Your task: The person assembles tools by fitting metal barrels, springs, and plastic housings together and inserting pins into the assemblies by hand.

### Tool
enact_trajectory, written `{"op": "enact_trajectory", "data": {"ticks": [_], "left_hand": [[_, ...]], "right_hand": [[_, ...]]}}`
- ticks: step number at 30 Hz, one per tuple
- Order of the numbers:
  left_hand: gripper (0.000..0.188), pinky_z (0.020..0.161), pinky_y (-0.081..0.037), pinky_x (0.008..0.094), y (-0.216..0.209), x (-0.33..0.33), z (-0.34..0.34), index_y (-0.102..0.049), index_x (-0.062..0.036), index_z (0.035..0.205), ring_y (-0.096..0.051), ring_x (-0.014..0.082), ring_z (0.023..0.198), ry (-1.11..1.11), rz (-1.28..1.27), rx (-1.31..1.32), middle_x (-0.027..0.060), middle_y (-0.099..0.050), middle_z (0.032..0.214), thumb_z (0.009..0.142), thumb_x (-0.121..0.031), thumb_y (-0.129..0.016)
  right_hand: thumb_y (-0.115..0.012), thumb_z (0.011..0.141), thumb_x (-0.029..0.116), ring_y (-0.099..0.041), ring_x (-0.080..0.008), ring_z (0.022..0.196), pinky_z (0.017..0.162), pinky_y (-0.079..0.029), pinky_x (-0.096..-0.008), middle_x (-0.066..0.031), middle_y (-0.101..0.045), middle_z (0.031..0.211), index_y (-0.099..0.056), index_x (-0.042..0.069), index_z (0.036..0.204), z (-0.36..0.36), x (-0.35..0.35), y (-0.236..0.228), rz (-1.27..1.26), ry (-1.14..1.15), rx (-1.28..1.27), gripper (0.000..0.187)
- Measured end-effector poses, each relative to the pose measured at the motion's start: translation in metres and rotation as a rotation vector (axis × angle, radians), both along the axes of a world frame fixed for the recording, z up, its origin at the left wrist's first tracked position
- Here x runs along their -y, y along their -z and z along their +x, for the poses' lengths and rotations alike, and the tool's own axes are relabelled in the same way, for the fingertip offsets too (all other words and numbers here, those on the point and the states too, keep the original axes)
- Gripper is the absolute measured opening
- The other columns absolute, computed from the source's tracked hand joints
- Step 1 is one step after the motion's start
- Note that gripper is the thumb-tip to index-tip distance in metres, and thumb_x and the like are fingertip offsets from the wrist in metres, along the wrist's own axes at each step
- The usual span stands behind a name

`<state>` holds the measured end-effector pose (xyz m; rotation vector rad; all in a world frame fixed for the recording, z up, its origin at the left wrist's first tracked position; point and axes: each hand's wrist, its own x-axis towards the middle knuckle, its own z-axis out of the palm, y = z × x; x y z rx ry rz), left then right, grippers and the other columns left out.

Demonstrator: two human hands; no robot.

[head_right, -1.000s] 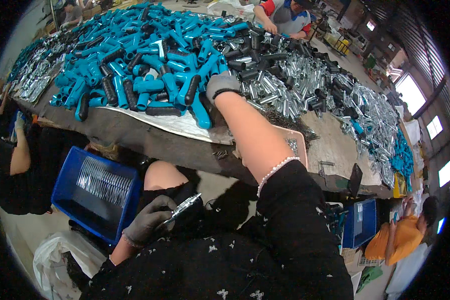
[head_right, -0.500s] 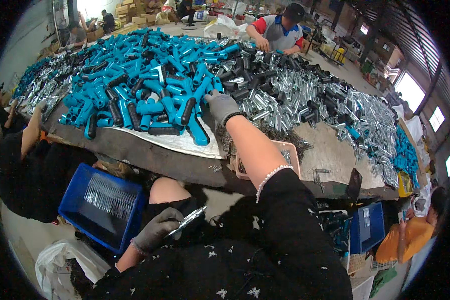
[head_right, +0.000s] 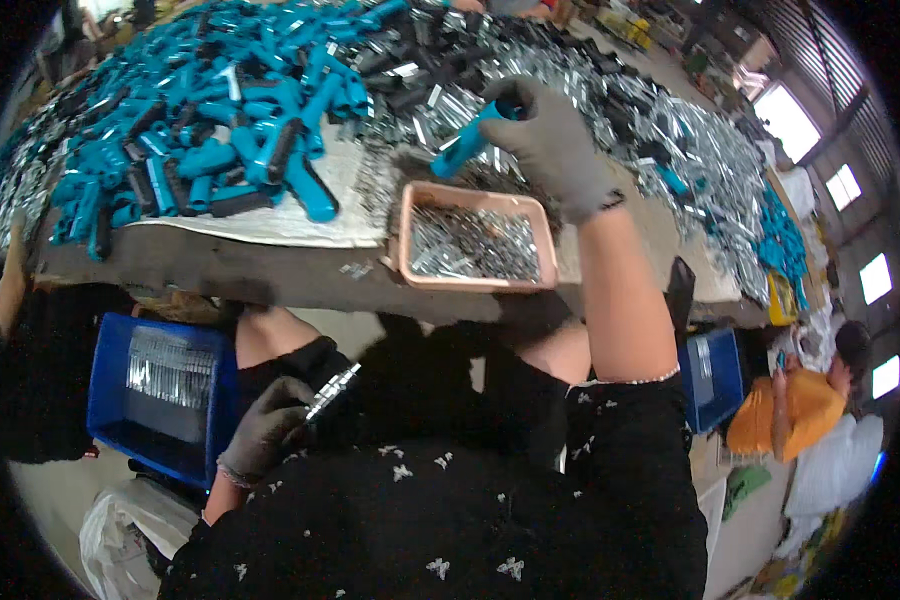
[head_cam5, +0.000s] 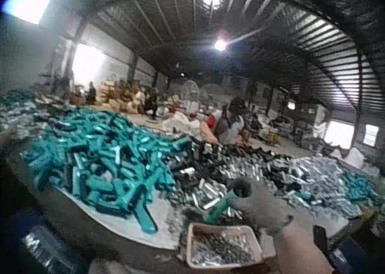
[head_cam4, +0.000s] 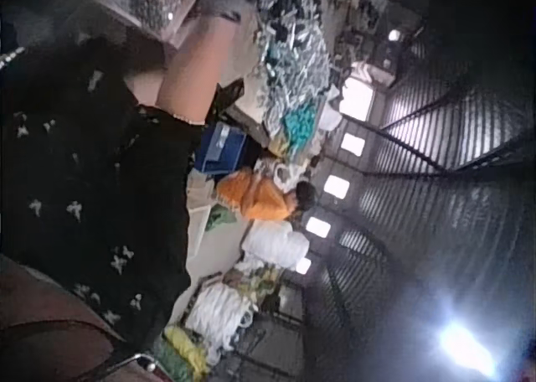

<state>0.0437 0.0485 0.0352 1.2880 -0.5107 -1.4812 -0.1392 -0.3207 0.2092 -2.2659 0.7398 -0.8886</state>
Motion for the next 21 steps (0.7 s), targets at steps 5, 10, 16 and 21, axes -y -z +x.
{"op": "enact_trajectory", "data": {"ticks": [5, 10, 16, 21], "left_hand": [[0.015, 0.065, -0.041, 0.0207, -0.006, 0.016, -0.007, -0.057, -0.0059, 0.104, -0.051, 0.0061, 0.074, 0.053, -0.045, 0.018, -0.0009, -0.057, 0.089, 0.089, -0.009, -0.057], [0.013, 0.066, -0.043, 0.0212, -0.020, 0.033, -0.018, -0.057, -0.0058, 0.103, -0.054, 0.0068, 0.076, 0.072, 0.036, -0.112, 0.0001, -0.058, 0.089, 0.091, -0.010, -0.057], [0.015, 0.052, -0.040, 0.0224, -0.023, 0.038, -0.032, -0.055, -0.0066, 0.107, -0.051, 0.0079, 0.059, -0.084, 0.028, -0.156, 0.0014, -0.058, 0.078, 0.095, -0.014, -0.058], [0.011, 0.048, -0.038, 0.0216, -0.019, 0.030, -0.021, -0.053, -0.0074, 0.104, -0.050, 0.0084, 0.055, 0.038, 0.088, -0.227, 0.0019, -0.057, 0.074, 0.094, -0.012, -0.056]], "right_hand": [[-0.074, 0.078, 0.022, -0.067, -0.0249, 0.097, 0.088, -0.052, -0.0360, -0.0188, -0.068, 0.107, -0.055, -0.004, 0.125, -0.070, -0.039, 0.045, 0.132, 0.033, -0.118, 0.057], [-0.070, 0.086, 0.020, -0.062, -0.0302, 0.108, 0.094, -0.048, -0.0404, -0.0218, -0.063, 0.116, -0.054, -0.004, 0.127, -0.083, -0.061, 0.107, 0.016, 0.154, -0.252, 0.051], [-0.058, 0.090, 0.006, -0.060, -0.0247, 0.099, 0.086, -0.046, -0.0350, -0.0167, -0.060, 0.113, -0.057, 0.001, 0.130, -0.105, -0.122, 0.075, -0.128, -0.141, -0.155, 0.040], [-0.059, 0.089, 0.007, -0.062, -0.0160, 0.077, 0.069, -0.050, -0.0290, -0.0113, -0.065, 0.094, -0.063, -0.002, 0.113, -0.129, -0.145, 0.130, 0.451, -0.039, -0.068, 0.025]]}}
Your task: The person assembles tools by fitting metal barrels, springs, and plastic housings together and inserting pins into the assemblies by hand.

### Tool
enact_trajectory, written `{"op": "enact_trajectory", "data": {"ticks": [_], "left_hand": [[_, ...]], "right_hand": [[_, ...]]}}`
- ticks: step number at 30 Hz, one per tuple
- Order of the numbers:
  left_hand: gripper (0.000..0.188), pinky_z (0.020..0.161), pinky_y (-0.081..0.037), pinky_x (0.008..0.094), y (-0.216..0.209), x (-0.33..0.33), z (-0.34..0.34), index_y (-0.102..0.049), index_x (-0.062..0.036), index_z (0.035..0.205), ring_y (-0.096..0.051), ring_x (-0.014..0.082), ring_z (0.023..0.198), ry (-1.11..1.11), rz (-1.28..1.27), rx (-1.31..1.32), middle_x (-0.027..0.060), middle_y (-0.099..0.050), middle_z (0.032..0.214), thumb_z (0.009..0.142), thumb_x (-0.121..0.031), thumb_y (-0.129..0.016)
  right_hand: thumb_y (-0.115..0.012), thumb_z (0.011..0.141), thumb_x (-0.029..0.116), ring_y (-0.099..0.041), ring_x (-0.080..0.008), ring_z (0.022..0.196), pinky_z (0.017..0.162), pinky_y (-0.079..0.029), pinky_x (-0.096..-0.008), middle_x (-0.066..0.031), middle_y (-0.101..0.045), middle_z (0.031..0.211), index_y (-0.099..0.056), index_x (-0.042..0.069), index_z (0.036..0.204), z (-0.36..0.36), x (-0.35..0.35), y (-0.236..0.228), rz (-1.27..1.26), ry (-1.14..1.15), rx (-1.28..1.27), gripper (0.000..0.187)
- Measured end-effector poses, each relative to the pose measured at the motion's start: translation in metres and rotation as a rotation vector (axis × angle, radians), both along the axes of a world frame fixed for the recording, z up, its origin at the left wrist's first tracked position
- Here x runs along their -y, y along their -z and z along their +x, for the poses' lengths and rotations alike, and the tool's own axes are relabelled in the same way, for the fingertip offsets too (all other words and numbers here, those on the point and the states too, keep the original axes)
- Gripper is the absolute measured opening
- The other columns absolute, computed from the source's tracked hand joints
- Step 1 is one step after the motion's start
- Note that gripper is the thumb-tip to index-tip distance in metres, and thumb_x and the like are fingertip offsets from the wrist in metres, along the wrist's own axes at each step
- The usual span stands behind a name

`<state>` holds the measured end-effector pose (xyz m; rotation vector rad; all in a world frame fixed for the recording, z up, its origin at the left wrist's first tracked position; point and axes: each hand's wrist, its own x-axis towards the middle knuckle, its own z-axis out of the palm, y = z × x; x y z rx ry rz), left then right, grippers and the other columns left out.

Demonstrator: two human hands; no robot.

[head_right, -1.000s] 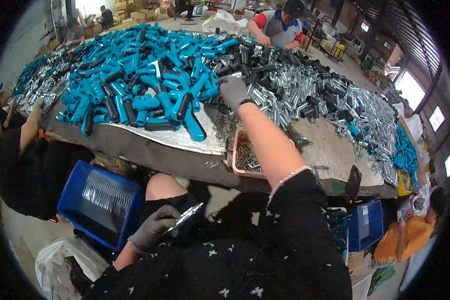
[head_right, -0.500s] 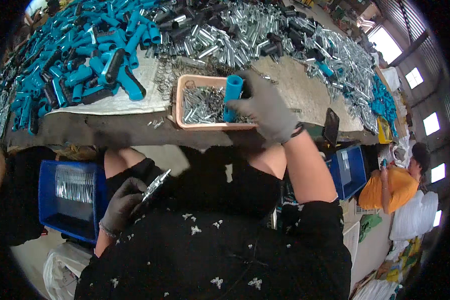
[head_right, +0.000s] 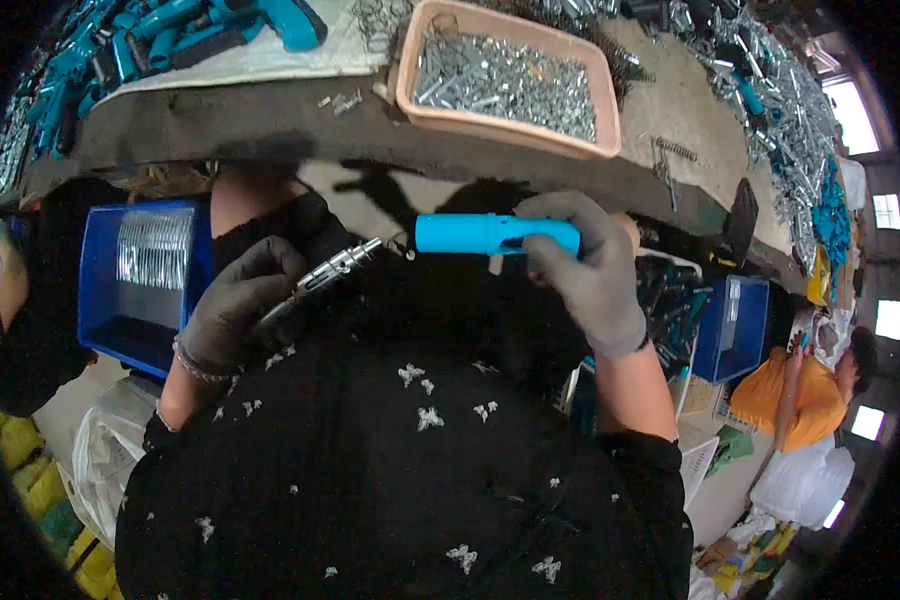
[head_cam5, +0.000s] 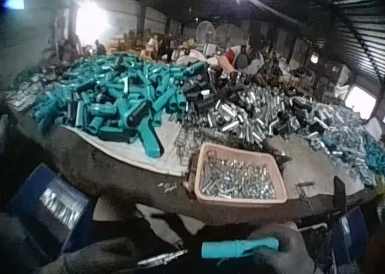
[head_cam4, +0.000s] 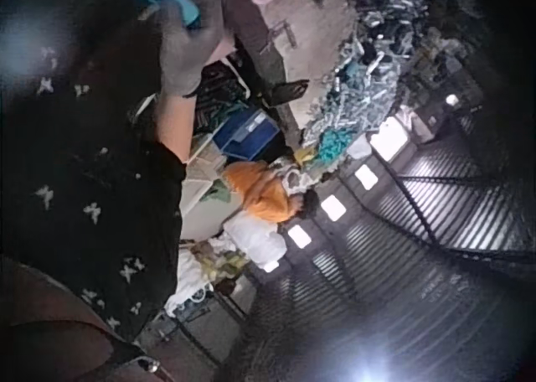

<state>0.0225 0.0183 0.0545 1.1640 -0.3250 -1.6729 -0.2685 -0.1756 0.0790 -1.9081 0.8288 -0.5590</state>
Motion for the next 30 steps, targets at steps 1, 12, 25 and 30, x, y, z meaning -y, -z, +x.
{"op": "enact_trajectory", "data": {"ticks": [1, 12, 25, 30], "left_hand": [[0.010, 0.048, -0.038, 0.0212, 0.003, -0.001, 0.000, -0.053, -0.0077, 0.103, -0.049, 0.0085, 0.055, 0.028, -0.014, -0.034, 0.0019, -0.057, 0.074, 0.094, -0.011, -0.056], [0.017, 0.049, -0.045, 0.0211, 0.008, 0.021, -0.013, -0.054, -0.0091, 0.104, -0.058, 0.0082, 0.056, 0.313, 0.049, 0.036, 0.0015, -0.061, 0.076, 0.095, -0.022, -0.061], [0.028, 0.081, -0.050, 0.0299, 0.011, 0.038, -0.010, -0.057, 0.0003, 0.120, -0.059, 0.0149, 0.092, 0.351, -0.043, 0.368, 0.0091, -0.060, 0.102, 0.097, -0.017, -0.056], [0.033, 0.081, -0.050, 0.0307, 0.018, 0.040, -0.011, -0.056, -0.0001, 0.122, -0.057, 0.0143, 0.093, 0.414, -0.229, 0.688, 0.0070, -0.060, 0.104, 0.099, -0.023, -0.057]], "right_hand": [[-0.060, 0.089, 0.007, -0.062, -0.0131, 0.069, 0.063, -0.050, -0.0272, -0.0091, -0.066, 0.087, -0.064, -0.002, 0.108, 0.000, -0.003, 0.009, 0.313, 0.116, 0.069, 0.021], [-0.065, 0.089, 0.010, -0.063, -0.0125, 0.068, 0.063, -0.053, -0.0262, -0.0078, -0.066, 0.088, -0.064, -0.001, 0.106, 0.037, -0.007, 0.041, 0.792, -0.167, 0.045, 0.021], [-0.068, 0.090, 0.008, -0.060, -0.0110, 0.069, 0.061, -0.049, -0.0246, -0.0081, -0.060, 0.099, -0.062, 0.003, 0.101, 0.046, -0.035, 0.072, 0.180, -0.287, 0.434, 0.013], [-0.064, 0.093, 0.010, -0.059, -0.0094, 0.068, 0.060, -0.049, -0.0242, -0.0062, -0.059, 0.095, -0.058, 0.002, 0.106, 0.053, -0.041, 0.064, 0.651, -0.179, 0.320, 0.016]]}}
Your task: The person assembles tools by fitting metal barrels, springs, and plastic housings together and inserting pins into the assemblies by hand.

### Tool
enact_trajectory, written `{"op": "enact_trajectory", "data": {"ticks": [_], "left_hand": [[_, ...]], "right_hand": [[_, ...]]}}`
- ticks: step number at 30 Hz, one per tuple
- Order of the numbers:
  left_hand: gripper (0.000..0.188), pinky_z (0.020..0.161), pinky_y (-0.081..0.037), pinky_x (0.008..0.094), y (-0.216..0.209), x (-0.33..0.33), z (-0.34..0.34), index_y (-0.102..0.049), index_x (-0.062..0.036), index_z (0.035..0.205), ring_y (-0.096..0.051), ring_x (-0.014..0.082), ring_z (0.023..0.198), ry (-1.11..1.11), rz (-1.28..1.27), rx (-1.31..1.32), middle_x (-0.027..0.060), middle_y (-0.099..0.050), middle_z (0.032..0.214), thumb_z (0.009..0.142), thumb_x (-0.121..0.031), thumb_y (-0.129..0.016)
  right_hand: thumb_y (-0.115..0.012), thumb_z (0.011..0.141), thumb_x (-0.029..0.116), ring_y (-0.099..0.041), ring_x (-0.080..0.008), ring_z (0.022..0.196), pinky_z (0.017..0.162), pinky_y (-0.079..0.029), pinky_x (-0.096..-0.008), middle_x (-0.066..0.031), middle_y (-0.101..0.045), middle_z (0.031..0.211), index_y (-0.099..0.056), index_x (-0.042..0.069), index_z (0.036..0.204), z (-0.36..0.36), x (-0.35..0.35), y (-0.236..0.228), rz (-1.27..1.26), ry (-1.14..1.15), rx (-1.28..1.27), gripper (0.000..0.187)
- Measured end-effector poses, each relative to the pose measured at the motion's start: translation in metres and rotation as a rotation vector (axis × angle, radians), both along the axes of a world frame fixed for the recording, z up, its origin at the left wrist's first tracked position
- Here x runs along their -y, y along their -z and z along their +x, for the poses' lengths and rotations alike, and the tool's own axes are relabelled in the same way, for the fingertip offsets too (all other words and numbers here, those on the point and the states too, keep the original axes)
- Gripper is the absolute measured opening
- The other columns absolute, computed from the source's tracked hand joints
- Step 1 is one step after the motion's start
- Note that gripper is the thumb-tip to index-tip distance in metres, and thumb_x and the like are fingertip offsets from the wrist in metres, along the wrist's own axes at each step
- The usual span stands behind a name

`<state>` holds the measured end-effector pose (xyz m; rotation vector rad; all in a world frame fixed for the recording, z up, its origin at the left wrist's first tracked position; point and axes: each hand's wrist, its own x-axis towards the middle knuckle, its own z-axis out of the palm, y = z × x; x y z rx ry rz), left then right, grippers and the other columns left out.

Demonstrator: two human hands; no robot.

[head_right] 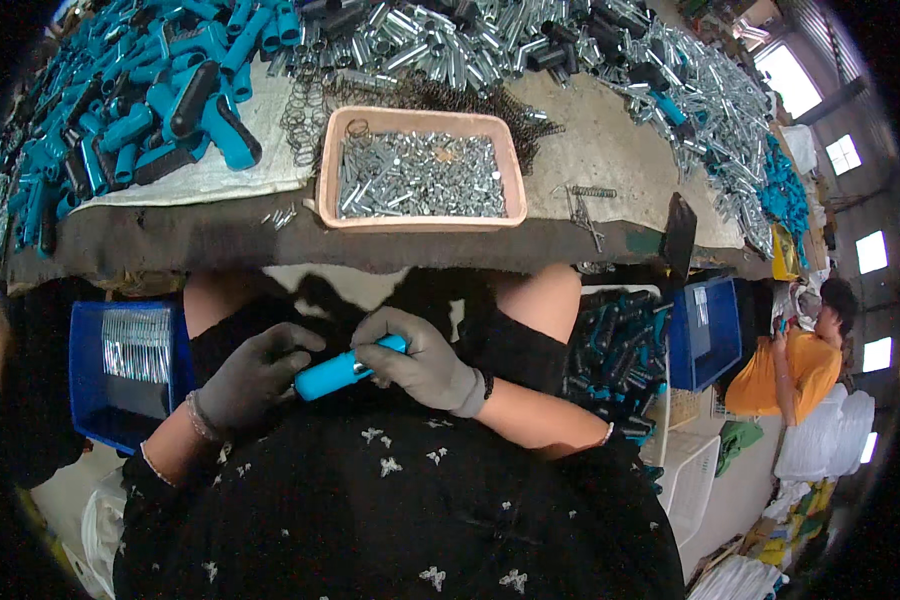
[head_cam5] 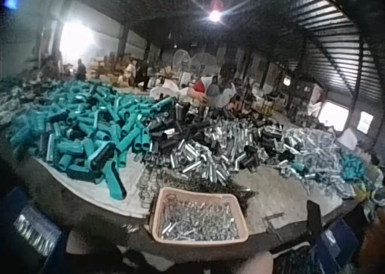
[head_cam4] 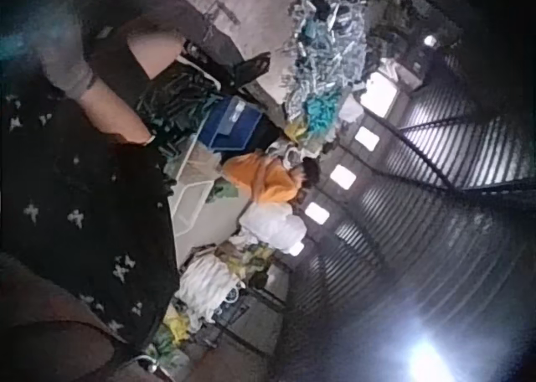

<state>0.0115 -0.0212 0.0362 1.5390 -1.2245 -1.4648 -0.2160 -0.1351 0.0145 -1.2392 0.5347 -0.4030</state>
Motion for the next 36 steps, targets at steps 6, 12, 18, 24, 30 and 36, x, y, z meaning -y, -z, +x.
{"op": "enact_trajectory", "data": {"ticks": [6, 12, 18, 24, 30, 36], "left_hand": [[0.038, 0.085, -0.048, 0.0309, -0.012, 0.003, -0.009, -0.057, -0.0018, 0.122, -0.056, 0.0140, 0.092, 0.007, 0.137, -0.407, 0.0036, -0.059, 0.103, 0.099, -0.032, -0.057], [0.043, 0.070, -0.041, 0.0241, -0.009, 0.007, -0.006, -0.059, -0.0047, 0.113, -0.051, 0.0062, 0.079, -0.033, 0.105, -0.516, -0.0021, -0.058, 0.086, 0.096, -0.044, -0.058], [0.039, 0.064, -0.043, 0.0223, 0.021, -0.006, -0.003, -0.062, -0.0022, 0.108, -0.054, 0.0077, 0.072, -0.244, 0.212, -0.518, 0.0007, -0.061, 0.083, 0.096, -0.039, -0.057], [0.038, 0.079, -0.045, 0.0246, 0.078, -0.008, 0.002, -0.062, 0.0012, 0.115, -0.058, 0.0107, 0.085, -0.217, 0.151, -0.438, 0.0039, -0.065, 0.096, 0.099, -0.033, -0.057], [0.029, 0.061, -0.039, 0.0241, 0.107, 0.001, 0.004, -0.066, -0.0078, 0.114, -0.050, 0.0071, 0.070, -0.216, 0.217, -0.451, -0.0015, -0.058, 0.082, 0.099, -0.032, -0.059], [0.030, 0.052, -0.036, 0.0227, 0.131, 0.016, 0.003, -0.066, -0.0105, 0.117, -0.046, 0.0052, 0.061, -0.221, 0.327, -0.539, -0.0060, -0.056, 0.080, 0.098, -0.034, -0.063]], "right_hand": [[-0.063, 0.091, 0.009, -0.060, -0.0164, 0.085, 0.073, -0.049, -0.0307, -0.0093, -0.057, 0.099, -0.058, 0.003, 0.102, 0.021, -0.001, 0.008, -0.452, -0.036, 0.083, 0.013], [-0.068, 0.087, 0.012, -0.060, -0.0296, 0.090, 0.080, -0.048, -0.0381, -0.0131, -0.061, 0.097, -0.061, 0.003, 0.102, 0.044, 0.034, -0.056, -1.081, 0.055, -0.078, 0.019], [-0.068, 0.086, 0.018, -0.061, -0.0362, 0.096, 0.085, -0.050, -0.0460, -0.0139, -0.065, 0.102, -0.065, 0.007, 0.106, 0.059, 0.117, -0.089, -1.493, 0.080, -0.209, 0.023], [-0.069, 0.086, 0.036, -0.063, -0.0349, 0.109, 0.094, -0.049, -0.0411, -0.0164, -0.066, 0.120, -0.062, 0.009, 0.127, 0.063, 0.116, -0.093, -1.222, -0.079, -0.569, 0.049], [-0.068, 0.084, 0.040, -0.066, -0.0344, 0.104, 0.091, -0.051, -0.0423, -0.0160, -0.069, 0.114, -0.063, 0.015, 0.126, 0.068, 0.122, -0.091, -1.059, -0.036, -0.603, 0.049], [-0.065, 0.086, 0.035, -0.067, -0.0345, 0.092, 0.083, -0.050, -0.0428, -0.0165, -0.070, 0.099, -0.067, 0.011, 0.108, 0.065, 0.127, -0.090, -1.067, -0.057, -0.680, 0.033]]}}
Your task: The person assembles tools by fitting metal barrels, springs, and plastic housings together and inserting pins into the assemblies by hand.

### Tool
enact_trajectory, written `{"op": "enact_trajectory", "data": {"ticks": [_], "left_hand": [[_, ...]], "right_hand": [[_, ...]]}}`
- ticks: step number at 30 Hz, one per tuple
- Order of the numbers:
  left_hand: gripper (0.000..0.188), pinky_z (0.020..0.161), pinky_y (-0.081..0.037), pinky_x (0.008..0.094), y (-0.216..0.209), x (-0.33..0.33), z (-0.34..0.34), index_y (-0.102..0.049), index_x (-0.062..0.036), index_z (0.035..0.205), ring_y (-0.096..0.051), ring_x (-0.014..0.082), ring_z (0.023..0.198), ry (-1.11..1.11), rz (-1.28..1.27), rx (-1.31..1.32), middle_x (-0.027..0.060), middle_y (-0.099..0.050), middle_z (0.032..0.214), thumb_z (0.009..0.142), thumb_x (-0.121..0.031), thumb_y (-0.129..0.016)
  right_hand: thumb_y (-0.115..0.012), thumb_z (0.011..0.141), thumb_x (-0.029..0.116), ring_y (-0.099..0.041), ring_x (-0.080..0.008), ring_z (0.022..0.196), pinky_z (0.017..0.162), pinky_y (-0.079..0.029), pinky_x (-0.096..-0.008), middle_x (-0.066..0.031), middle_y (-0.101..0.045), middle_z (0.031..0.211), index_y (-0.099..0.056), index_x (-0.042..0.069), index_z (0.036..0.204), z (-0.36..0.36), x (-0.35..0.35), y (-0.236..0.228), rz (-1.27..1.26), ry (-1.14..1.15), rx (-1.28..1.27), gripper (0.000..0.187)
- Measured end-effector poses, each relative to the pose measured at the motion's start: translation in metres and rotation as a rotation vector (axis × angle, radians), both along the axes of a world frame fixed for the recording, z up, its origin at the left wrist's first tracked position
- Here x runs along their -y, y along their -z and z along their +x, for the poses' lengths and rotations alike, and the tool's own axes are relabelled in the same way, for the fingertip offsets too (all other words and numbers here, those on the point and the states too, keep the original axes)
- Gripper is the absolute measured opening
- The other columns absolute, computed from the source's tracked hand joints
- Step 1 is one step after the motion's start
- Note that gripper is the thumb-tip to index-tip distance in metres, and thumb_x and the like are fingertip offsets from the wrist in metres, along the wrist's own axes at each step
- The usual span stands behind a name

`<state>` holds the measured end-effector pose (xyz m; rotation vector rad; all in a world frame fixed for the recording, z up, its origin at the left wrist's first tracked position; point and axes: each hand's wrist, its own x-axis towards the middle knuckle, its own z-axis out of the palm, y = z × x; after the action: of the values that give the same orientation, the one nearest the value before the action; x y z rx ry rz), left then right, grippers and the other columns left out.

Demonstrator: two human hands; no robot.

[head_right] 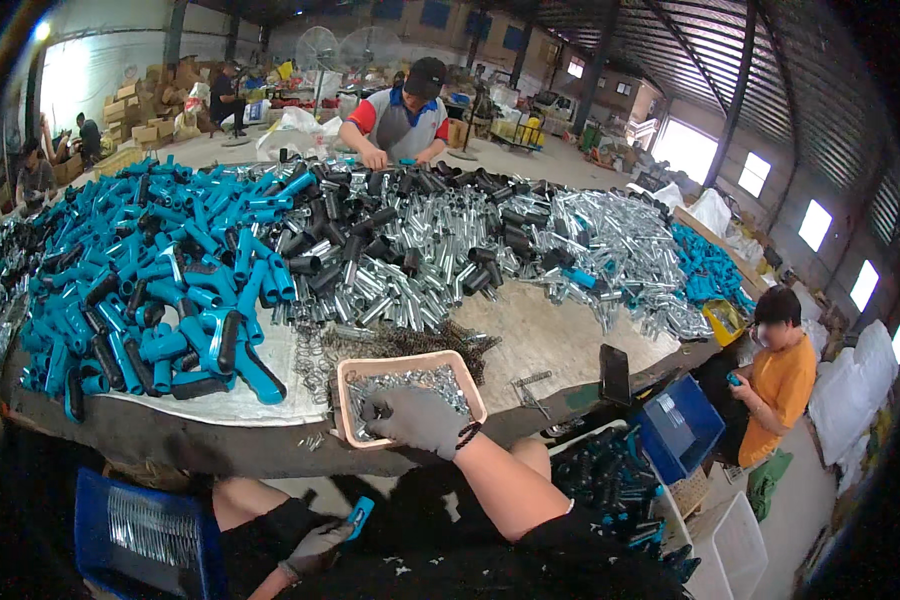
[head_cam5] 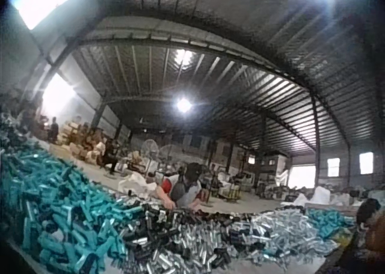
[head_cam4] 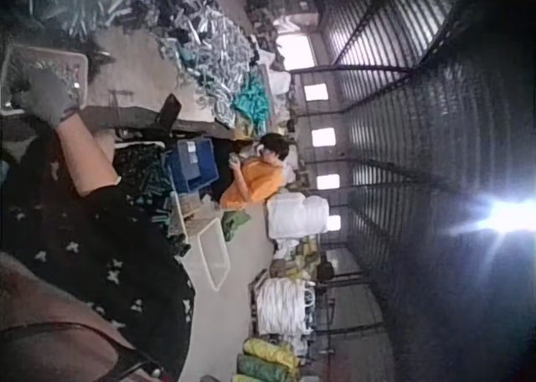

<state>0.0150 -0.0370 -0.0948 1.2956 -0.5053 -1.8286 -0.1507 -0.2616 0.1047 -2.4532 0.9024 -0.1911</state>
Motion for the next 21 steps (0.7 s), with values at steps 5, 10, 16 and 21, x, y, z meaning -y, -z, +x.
{"op": "enact_trajectory", "data": {"ticks": [5, 10, 16, 21], "left_hand": [[0.034, 0.062, -0.042, 0.0222, 0.051, 0.000, 0.010, -0.066, -0.0081, 0.119, -0.052, 0.0056, 0.072, 0.038, -0.057, 0.185, -0.0046, -0.060, 0.088, 0.098, -0.035, -0.063], [0.038, 0.070, -0.046, 0.0226, 0.043, -0.001, 0.013, -0.065, -0.0056, 0.119, -0.054, 0.0059, 0.081, 0.045, -0.049, 0.079, -0.0039, -0.062, 0.094, 0.096, -0.036, -0.065], [0.035, 0.076, -0.046, 0.0229, -0.002, -0.007, 0.002, -0.063, -0.0040, 0.123, -0.055, 0.0069, 0.083, -0.040, -0.017, 0.066, -0.0030, -0.062, 0.097, 0.101, -0.030, -0.059], [0.030, 0.071, -0.046, 0.0265, -0.016, -0.017, -0.002, -0.065, -0.0043, 0.111, -0.056, 0.0105, 0.078, -0.031, -0.136, 0.120, -0.0001, -0.062, 0.092, 0.100, -0.031, -0.057]], "right_hand": [[-0.062, 0.088, 0.032, -0.066, -0.0337, 0.084, 0.077, -0.049, -0.0409, -0.0167, -0.069, 0.090, -0.068, 0.010, 0.102, 0.001, -0.004, -0.004, 0.027, -0.001, 0.030, 0.027], [-0.063, 0.088, 0.031, -0.066, -0.0323, 0.082, 0.074, -0.049, -0.0402, -0.0163, -0.068, 0.087, -0.068, 0.008, 0.100, -0.003, -0.007, 0.000, -0.049, 0.018, 0.118, 0.027], [-0.062, 0.088, 0.029, -0.067, -0.0291, 0.080, 0.072, -0.050, -0.0373, -0.0149, -0.069, 0.087, -0.068, 0.006, 0.099, -0.003, -0.003, 0.002, 0.005, 0.013, 0.195, 0.026], [-0.062, 0.091, 0.027, -0.065, -0.0366, 0.088, 0.078, -0.050, -0.0418, -0.0187, -0.068, 0.094, -0.065, 0.003, 0.103, -0.008, -0.005, 0.009, -0.051, 0.052, 0.441, 0.027]]}}
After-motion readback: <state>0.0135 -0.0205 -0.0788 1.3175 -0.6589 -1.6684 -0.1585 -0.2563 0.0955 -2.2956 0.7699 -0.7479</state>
